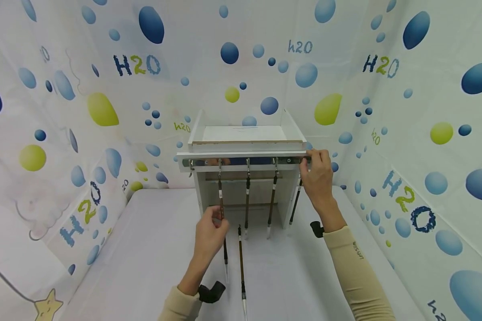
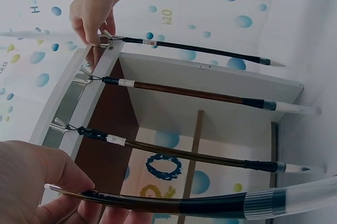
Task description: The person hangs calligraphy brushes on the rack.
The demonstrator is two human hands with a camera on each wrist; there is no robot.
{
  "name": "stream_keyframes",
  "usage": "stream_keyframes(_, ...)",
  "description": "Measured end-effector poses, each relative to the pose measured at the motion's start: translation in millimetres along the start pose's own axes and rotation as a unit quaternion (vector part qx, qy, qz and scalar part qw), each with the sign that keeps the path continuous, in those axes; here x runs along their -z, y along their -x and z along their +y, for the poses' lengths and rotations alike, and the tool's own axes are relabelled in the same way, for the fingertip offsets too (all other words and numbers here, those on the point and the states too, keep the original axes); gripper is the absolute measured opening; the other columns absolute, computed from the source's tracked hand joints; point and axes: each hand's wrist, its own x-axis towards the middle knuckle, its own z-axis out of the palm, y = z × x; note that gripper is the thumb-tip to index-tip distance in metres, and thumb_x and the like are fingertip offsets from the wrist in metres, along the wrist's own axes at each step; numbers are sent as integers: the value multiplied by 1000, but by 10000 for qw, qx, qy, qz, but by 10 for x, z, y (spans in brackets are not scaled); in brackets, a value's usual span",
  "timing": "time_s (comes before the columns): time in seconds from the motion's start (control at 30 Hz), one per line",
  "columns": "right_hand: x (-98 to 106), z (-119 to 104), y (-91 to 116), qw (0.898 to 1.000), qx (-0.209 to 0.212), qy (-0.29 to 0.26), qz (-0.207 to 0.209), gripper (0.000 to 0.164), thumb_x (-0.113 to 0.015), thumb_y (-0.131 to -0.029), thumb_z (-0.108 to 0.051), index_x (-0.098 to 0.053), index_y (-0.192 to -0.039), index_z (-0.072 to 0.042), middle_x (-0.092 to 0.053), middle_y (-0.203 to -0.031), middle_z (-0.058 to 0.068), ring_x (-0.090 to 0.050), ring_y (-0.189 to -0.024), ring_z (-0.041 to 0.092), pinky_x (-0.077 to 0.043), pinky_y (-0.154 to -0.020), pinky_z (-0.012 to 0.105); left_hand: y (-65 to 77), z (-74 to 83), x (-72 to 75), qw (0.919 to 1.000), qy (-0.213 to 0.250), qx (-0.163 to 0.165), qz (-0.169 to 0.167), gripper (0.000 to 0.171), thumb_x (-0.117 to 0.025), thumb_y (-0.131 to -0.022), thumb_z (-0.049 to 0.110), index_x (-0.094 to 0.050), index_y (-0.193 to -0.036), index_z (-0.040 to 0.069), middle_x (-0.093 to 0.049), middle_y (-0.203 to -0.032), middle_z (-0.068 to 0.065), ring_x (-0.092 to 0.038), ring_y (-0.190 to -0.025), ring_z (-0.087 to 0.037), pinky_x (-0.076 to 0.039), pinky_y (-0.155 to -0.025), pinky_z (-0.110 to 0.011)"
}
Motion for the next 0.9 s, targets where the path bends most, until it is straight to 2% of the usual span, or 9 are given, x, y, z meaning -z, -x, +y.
stream_keyframes(0.43, -13, 10, 0, 9999, 50, -39, 98, 26, -63, -92, 1, -64, -116, 11, -56, -109, 28, -61, -103, 40, -55, -89, 48, -77, 58, 52, 10000, 99, -3, -1, 42, -60, -86, 6, -60, -127, 2, -67, -101, -12, -62, -78, -17, -49, -61, -25)
stream_keyframes(0.9, -3, 3, -6, 10000, -67, -36, -59, 27, -62, -94, -2, -63, -118, 10, -56, -109, 27, -60, -104, 38, -55, -93, 46, -30, 100, 60, 9994, 115, 19, 320, 42, -63, -84, 9, -61, -126, 4, -66, -94, -9, -57, -72, -14, -47, -57, -24)
